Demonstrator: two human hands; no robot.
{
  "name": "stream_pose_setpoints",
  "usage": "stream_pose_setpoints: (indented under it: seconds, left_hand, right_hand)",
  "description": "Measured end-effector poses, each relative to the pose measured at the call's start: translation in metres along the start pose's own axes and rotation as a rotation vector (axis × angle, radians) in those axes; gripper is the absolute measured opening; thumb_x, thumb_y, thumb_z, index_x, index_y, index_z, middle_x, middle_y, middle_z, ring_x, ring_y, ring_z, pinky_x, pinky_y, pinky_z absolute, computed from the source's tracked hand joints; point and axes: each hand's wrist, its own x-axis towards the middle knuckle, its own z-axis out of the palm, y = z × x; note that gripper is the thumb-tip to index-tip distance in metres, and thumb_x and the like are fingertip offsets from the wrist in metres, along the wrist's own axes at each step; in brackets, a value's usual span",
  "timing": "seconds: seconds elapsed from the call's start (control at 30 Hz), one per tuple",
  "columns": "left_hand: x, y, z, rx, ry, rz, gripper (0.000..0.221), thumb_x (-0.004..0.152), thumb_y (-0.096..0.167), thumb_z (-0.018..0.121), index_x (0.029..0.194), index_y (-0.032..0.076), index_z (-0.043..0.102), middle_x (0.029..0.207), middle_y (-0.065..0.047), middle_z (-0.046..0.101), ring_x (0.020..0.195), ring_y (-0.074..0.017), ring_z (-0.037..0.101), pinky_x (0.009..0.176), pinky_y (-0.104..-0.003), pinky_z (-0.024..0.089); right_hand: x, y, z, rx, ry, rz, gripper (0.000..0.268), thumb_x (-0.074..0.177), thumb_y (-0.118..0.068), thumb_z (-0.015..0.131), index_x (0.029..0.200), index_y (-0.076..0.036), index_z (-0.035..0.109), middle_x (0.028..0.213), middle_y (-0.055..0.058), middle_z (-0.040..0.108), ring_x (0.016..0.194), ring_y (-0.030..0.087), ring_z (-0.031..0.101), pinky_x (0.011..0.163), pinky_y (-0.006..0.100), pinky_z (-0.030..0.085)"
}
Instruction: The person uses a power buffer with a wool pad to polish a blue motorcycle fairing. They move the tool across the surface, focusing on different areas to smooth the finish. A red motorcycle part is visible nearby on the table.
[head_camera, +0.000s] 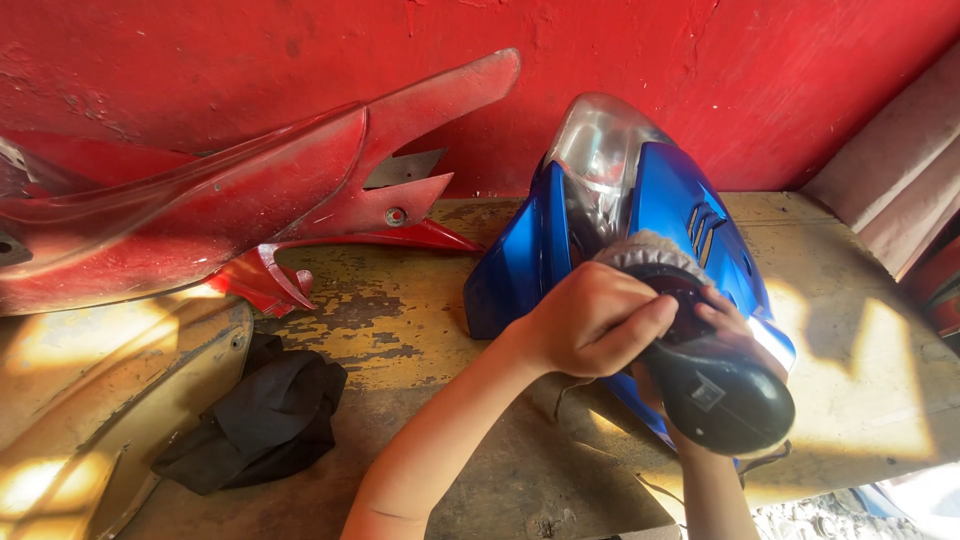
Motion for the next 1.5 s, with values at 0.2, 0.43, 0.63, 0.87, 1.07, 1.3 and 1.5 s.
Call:
stream_pose_setpoints:
  seconds: [0.2, 0.43, 0.63, 0.87, 1.07, 1.3, 1.5]
  left_hand:
    - [-0.004, -0.009, -0.021, -0.047, 0.112, -0.044, 0.041, 0.111, 0.018, 0.042, 0.076, 0.002, 0.058, 0.07, -0.011, 0.06, 0.064, -0.0257, 0.062, 0.066, -0.037, 0.048]
    - [-0.006, -0.017, -0.021, -0.181, 0.114, -0.13, 0.045, 0.114, 0.02, 0.037, 0.08, 0.0, 0.059, 0.071, -0.01, 0.058, 0.065, -0.0196, 0.058, 0.068, -0.033, 0.047]
    - [-0.006, -0.028, -0.045, -0.206, 0.277, -0.124, 0.055, 0.118, 0.025, 0.034, 0.073, 0.002, 0.055, 0.067, -0.005, 0.054, 0.057, -0.0126, 0.05, 0.062, -0.029, 0.039]
    - [-0.008, -0.018, -0.04, -0.268, 0.168, -0.144, 0.054, 0.116, 0.025, 0.034, 0.074, -0.001, 0.056, 0.067, -0.007, 0.054, 0.062, -0.0147, 0.05, 0.065, -0.032, 0.041]
    - [-0.003, -0.023, -0.053, -0.203, 0.265, -0.079, 0.055, 0.115, 0.025, 0.032, 0.069, 0.001, 0.052, 0.065, -0.007, 0.053, 0.06, -0.0163, 0.05, 0.065, -0.032, 0.04]
    - [-0.005, -0.021, -0.056, -0.186, 0.281, -0.074, 0.057, 0.115, 0.029, 0.031, 0.071, 0.0, 0.053, 0.066, -0.008, 0.053, 0.059, -0.0168, 0.052, 0.063, -0.032, 0.04]
    - [0.006, -0.027, -0.063, -0.133, 0.393, -0.023, 0.059, 0.114, 0.033, 0.028, 0.067, 0.003, 0.047, 0.061, -0.008, 0.049, 0.056, -0.0186, 0.05, 0.062, -0.034, 0.04]
  right_hand:
    - [0.031, -0.021, 0.008, 0.053, -0.04, 0.068, 0.076, 0.072, -0.022, 0.093, 0.128, -0.008, 0.043, 0.134, 0.016, 0.061, 0.137, 0.031, 0.059, 0.123, 0.046, 0.047]
    - [0.062, -0.042, -0.001, 0.081, -0.179, 0.003, 0.066, 0.072, -0.021, 0.093, 0.122, -0.002, 0.054, 0.125, 0.015, 0.066, 0.129, 0.03, 0.062, 0.12, 0.047, 0.048]
    - [0.081, -0.045, 0.02, 0.104, -0.164, -0.074, 0.05, 0.086, -0.013, 0.09, 0.12, 0.0, 0.056, 0.126, 0.017, 0.068, 0.131, 0.03, 0.065, 0.119, 0.044, 0.046]
    - [0.094, -0.076, 0.01, 0.179, -0.173, -0.01, 0.048, 0.082, -0.018, 0.083, 0.117, 0.002, 0.056, 0.119, 0.019, 0.067, 0.126, 0.032, 0.065, 0.113, 0.046, 0.051]
    - [0.089, -0.054, 0.025, 0.105, -0.156, -0.062, 0.04, 0.092, -0.011, 0.082, 0.121, 0.001, 0.057, 0.121, 0.023, 0.068, 0.127, 0.033, 0.066, 0.114, 0.042, 0.053]
    - [0.104, -0.064, 0.021, 0.129, -0.229, -0.1, 0.048, 0.089, -0.014, 0.083, 0.125, 0.001, 0.055, 0.12, 0.02, 0.067, 0.127, 0.032, 0.067, 0.113, 0.042, 0.053]
    - [0.117, -0.067, 0.041, 0.079, -0.185, -0.153, 0.049, 0.087, -0.016, 0.084, 0.122, -0.001, 0.055, 0.123, 0.018, 0.068, 0.127, 0.033, 0.065, 0.116, 0.045, 0.051]
